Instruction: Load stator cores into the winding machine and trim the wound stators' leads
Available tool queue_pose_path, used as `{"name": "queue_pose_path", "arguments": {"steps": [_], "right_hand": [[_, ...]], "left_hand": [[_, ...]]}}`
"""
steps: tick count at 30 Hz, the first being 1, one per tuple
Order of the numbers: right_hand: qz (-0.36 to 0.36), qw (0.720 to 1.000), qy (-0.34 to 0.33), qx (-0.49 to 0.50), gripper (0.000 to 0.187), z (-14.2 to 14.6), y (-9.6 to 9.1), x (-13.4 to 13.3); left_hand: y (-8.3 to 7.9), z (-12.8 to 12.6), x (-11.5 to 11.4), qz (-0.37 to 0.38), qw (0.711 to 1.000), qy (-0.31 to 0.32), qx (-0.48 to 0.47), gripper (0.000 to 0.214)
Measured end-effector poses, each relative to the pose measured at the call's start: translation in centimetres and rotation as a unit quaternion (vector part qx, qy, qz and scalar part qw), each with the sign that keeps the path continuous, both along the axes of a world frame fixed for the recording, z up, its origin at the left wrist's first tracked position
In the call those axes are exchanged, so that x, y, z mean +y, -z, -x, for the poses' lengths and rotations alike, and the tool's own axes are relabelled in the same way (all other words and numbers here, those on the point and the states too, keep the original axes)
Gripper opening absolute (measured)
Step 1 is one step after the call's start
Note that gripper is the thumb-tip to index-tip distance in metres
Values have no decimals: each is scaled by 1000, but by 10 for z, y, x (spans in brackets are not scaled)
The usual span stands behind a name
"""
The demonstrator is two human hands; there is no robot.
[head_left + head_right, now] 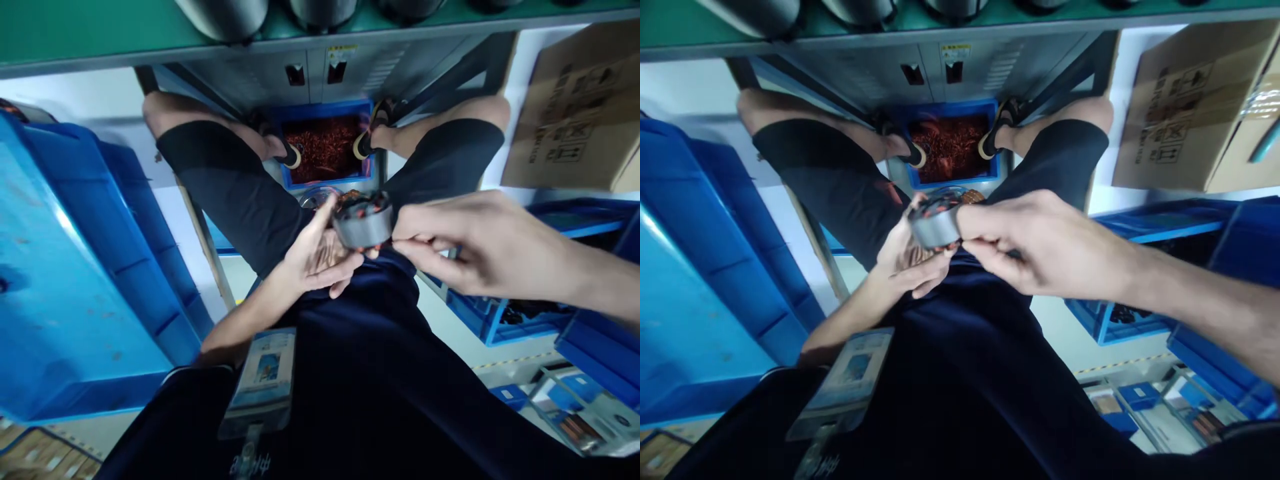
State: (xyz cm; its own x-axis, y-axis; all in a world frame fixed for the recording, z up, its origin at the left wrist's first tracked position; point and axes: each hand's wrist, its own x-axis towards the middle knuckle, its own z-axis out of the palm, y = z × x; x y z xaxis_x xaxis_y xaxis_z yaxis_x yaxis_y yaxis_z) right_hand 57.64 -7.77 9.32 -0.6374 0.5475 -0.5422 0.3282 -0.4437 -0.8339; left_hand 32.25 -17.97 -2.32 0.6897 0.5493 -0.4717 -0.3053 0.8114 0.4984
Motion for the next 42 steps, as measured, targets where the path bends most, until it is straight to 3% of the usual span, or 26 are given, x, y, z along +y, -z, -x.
{"name": "queue_pose_path", "arguments": {"steps": [1,2,3,5,7,8,9,11,14,15,17,18,19,20,22,24,26,28,29,33,35,37,39,40,41,42], "right_hand": [[51,998,36,7,48,-4,10,-11],[109,991,78,16,52,-7,21,-23],[173,976,133,26,56,-9,31,-35],[288,930,223,42,63,-10,45,-56],[355,898,254,56,66,-6,50,-68],[368,895,244,66,65,-3,48,-70],[362,902,222,80,62,-2,44,-69],[290,938,161,99,55,-1,31,-59],[78,992,78,58,39,-14,6,-31],[13,998,48,24,34,-20,-3,-21],[-87,994,-24,-58,33,-34,-19,-3],[-130,986,-54,-94,35,-41,-26,4],[-171,975,-73,-119,37,-46,-32,10],[-207,967,-76,-131,39,-51,-36,15],[-226,965,-56,-121,54,-56,-40,19],[-111,988,-60,-91,64,-55,-36,18],[105,989,-95,-41,66,-49,-25,11],[290,949,-123,23,68,-41,-12,0],[346,929,-119,47,68,-37,-6,-6],[433,893,-101,71,58,-32,10,-25],[444,886,-111,73,60,-34,15,-32],[404,904,-121,69,64,-36,18,-35],[278,950,-134,46,64,-37,16,-36],[168,974,-147,27,61,-37,13,-36],[30,986,-164,4,53,-37,9,-36],[-122,976,-180,-14,42,-38,4,-36]], "left_hand": [[4,3,-10,-45,999,-8,-13,112],[7,9,-18,-118,990,-68,24,107],[9,15,-23,-185,968,-146,89,101],[10,25,-19,-252,936,-200,140,83],[8,28,-2,-438,839,-169,275,83],[6,26,9,-483,808,-131,311,83],[3,22,20,-500,797,-94,327,79],[-7,11,35,-485,816,-51,312,73],[-24,-6,38,-358,920,10,159,66],[-30,-10,36,-286,954,52,77,66],[-38,-13,31,-177,976,122,-28,60],[-41,-13,30,-179,976,127,-15,55],[-44,-11,29,-226,967,106,44,49],[-45,-8,28,-315,939,67,121,45],[-47,-1,29,-511,827,-15,233,42],[-47,4,31,-624,738,-42,254,31],[-49,5,35,-658,710,-26,250,17],[-54,2,40,-673,698,-1,243,6],[-57,-1,42,-688,687,12,233,6],[-68,-6,49,-745,630,103,195,23],[-66,-5,47,-780,591,102,178,30],[-60,-2,41,-826,532,51,178,32],[-51,1,32,-848,482,2,220,30],[-47,2,28,-839,483,-9,252,27],[-44,4,25,-812,511,-15,283,26],[-42,6,23,-768,566,-14,299,30]]}}
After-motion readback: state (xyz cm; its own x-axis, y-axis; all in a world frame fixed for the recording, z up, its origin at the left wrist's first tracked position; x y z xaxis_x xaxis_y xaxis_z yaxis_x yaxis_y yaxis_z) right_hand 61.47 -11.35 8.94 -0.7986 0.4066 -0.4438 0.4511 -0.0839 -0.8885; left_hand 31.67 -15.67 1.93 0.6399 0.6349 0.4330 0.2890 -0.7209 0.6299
